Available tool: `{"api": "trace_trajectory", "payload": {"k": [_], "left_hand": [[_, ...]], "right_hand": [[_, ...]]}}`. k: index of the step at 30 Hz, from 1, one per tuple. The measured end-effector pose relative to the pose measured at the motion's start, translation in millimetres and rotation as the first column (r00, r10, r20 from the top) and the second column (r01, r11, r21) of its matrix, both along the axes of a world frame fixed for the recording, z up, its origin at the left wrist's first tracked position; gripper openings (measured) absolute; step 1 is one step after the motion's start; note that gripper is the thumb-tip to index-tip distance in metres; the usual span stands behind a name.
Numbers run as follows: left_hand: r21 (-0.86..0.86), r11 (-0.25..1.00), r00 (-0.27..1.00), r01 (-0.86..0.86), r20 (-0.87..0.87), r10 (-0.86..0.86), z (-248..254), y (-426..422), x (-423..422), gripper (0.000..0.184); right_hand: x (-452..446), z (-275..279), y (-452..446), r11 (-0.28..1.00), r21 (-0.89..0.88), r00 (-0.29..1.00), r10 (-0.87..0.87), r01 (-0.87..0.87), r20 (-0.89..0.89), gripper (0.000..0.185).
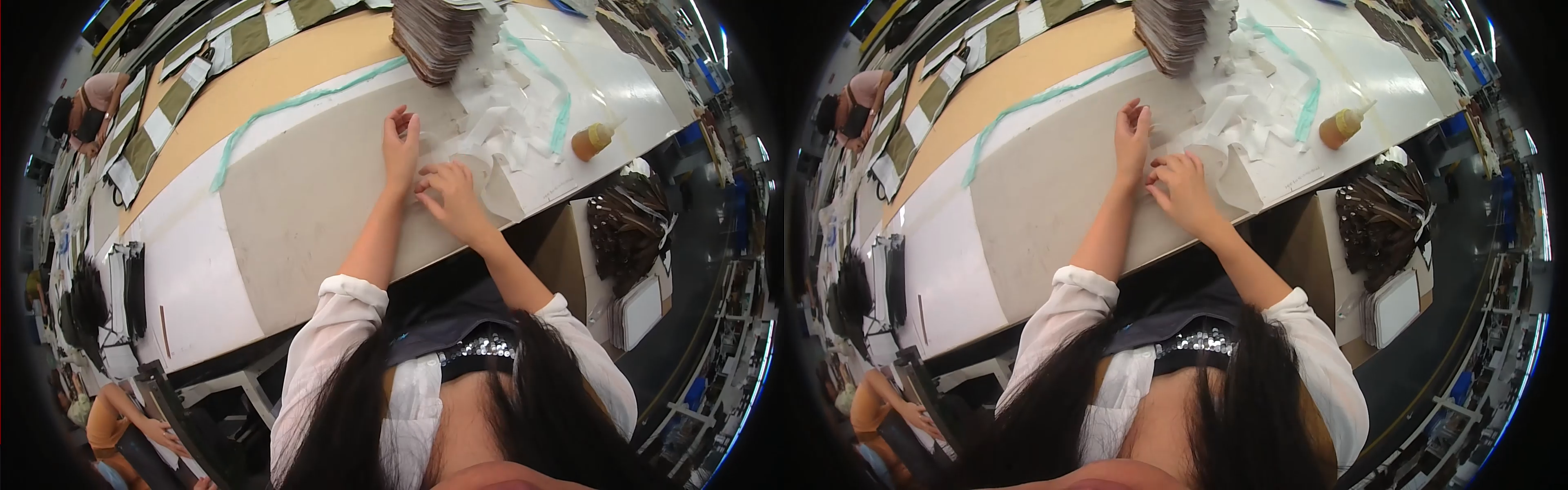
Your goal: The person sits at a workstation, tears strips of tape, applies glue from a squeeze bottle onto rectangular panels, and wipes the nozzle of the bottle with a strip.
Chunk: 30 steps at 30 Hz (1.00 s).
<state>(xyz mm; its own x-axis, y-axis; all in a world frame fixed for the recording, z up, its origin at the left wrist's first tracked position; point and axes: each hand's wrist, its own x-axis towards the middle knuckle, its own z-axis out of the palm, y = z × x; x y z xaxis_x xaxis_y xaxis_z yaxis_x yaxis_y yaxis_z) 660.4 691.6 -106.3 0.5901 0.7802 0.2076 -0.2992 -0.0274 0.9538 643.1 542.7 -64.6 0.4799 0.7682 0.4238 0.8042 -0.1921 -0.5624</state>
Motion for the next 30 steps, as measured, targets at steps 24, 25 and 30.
{"api": "trace_trajectory", "payload": {"k": [24,25,30], "left_hand": [[-0.057,0.987,0.973,-0.153,0.168,0.161,45,28,-218,0.031],[-0.034,0.977,0.966,-0.213,0.143,0.215,47,31,-246,0.03],[-0.073,0.934,0.935,-0.351,0.021,0.353,15,36,-367,0.033]], "right_hand": [[-35,-39,-8,0.986,0.152,0.997,-0.065,0.07,-0.032,0.015],[-35,-40,-7,0.985,0.153,0.996,-0.063,0.073,-0.065,0.015],[-49,-41,-7,0.959,0.256,0.977,-0.068,0.12,-0.204,0.02]]}}
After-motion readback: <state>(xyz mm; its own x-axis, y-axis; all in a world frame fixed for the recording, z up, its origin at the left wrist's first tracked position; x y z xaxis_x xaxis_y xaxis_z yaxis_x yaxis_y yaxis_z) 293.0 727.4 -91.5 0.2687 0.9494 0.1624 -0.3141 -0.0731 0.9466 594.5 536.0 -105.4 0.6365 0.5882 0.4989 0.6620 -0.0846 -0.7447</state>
